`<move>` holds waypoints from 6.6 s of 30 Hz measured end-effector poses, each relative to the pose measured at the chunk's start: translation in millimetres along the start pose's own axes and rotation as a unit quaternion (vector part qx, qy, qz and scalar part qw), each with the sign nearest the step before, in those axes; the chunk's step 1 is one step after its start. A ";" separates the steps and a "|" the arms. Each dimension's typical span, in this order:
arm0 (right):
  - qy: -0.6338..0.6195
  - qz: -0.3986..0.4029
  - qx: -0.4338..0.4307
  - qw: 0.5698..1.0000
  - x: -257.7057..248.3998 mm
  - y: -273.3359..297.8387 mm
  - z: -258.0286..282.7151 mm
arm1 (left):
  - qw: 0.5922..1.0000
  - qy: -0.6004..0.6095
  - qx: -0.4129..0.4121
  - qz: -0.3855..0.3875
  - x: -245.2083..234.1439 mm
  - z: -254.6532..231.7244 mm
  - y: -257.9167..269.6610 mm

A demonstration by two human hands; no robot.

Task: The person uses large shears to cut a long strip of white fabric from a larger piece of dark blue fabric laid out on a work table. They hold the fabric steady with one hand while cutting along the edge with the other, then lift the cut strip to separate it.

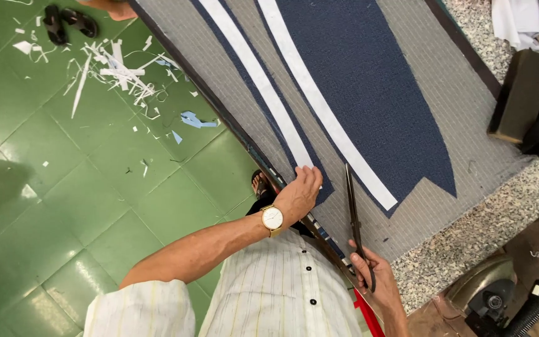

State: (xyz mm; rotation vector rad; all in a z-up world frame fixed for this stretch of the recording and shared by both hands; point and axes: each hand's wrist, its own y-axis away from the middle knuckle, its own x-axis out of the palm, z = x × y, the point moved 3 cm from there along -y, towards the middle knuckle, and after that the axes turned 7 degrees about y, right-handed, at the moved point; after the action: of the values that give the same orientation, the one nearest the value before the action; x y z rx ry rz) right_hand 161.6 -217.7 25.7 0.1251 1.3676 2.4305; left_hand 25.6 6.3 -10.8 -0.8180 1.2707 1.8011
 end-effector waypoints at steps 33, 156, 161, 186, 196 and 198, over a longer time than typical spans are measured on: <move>0.098 0.061 -0.056 0.992 -57.4 -8.6 -29.9 | 0.986 0.060 -0.152 -0.041 11.8 -19.0 2.9; 0.270 0.078 -0.048 0.958 -18.2 -11.2 -24.2 | 0.851 0.366 -0.212 -0.310 27.5 -30.7 47.4; 0.245 0.082 -0.047 0.965 -19.7 -7.9 -22.0 | 0.848 0.369 -0.214 -0.315 33.3 -33.6 46.1; 0.248 0.070 -0.024 0.966 -13.1 -3.9 -10.3 | 0.838 0.379 -0.213 -0.331 32.0 -31.6 47.2; 0.238 0.085 0.023 0.967 -11.1 -12.2 -4.8 | 0.835 0.382 -0.213 -0.333 32.6 -31.9 47.6; 0.238 0.081 0.024 0.968 -10.4 -19.5 -6.0 | 0.836 0.381 -0.214 -0.333 32.3 -31.1 47.5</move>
State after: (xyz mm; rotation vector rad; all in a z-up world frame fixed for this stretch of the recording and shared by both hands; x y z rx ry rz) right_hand 174.9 -216.9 7.0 -0.3748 1.6688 2.6742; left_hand -29.4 -25.8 -25.3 -2.0876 0.8099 1.1872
